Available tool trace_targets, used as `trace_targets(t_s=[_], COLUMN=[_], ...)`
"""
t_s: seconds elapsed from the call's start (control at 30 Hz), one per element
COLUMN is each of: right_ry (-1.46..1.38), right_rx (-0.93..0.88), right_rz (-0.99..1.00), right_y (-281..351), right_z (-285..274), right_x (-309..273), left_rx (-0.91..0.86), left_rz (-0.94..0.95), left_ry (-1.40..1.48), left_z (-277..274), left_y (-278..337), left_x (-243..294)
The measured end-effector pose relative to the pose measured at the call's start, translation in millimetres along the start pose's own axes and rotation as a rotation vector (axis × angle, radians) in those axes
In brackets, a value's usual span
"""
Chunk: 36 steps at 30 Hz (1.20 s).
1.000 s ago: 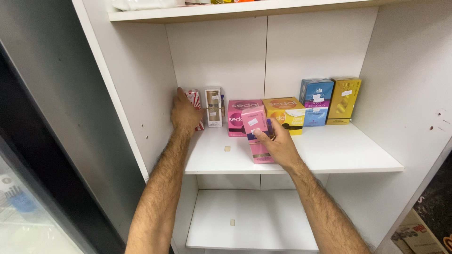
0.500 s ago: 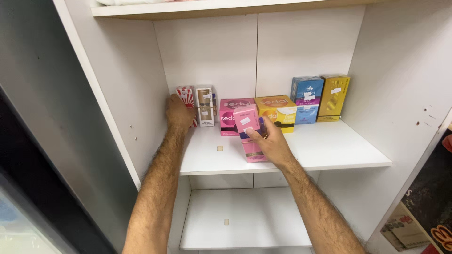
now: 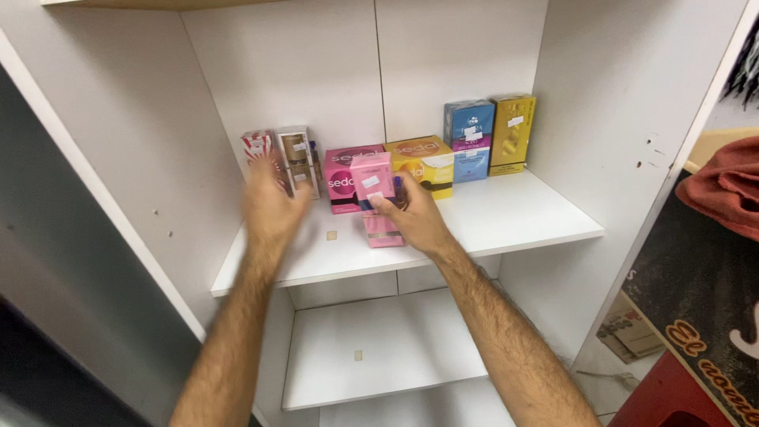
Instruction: The person removes hygiene and household items including toothbrushes, boxed soap, and paper products from a cardboard container and arranges them into rows on white shelves.
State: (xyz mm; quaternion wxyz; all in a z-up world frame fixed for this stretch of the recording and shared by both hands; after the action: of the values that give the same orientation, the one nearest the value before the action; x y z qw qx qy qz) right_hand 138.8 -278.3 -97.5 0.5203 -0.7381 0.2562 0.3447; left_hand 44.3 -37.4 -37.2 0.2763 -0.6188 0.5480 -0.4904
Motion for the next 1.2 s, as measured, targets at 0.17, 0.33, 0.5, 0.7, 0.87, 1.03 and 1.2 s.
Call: trace_targets(t_s=[0.17, 0.33, 0.5, 0.7, 0.87, 1.03, 1.2], right_ry=[-0.076, -0.112, -0.221, -0.144, -0.118, -0.028, -0.008], right_rx=[0.039, 0.049, 0.013, -0.047, -0.070, -0.113, -0.141], right_rz=[-0.003, -0.004, -0.048, 0.000, 0.002, 0.030, 0.028], right_y=[-11, -5, -7, -8, -3, -1, -3], right_z=[-5, -3, 4, 6, 8, 8, 10], right_x=[17, 6, 11, 20, 10, 4, 6], left_rx=[-0.660, -0.555, -0.493, -0.480, -0.460, -0.449, -0.441], left_rz=[-0.105, -0.084, -0.045, -0.362, -0.515, -0.574, -0.572], left_ry=[0.367, 0.169, 0.159, 0.057, 0.057, 0.077, 0.048], left_z=[38, 76, 61, 7, 40, 68, 83], left_y=[50, 65, 58, 30, 13, -10, -14], left_x=[73, 74, 69, 27, -65, -114, -118])
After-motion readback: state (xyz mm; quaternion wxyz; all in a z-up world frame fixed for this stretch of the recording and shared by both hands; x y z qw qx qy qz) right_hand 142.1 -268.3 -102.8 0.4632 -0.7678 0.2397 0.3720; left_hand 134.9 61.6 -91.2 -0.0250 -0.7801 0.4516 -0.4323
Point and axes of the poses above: each hand's wrist, its own y-axis away from the middle knuckle, its own z-axis out of the palm, x = y × z, the point moved 6 cm from there along -y, towards the middle knuckle, and after that the axes turned 4 degrees about y, right-handed, at the moved point
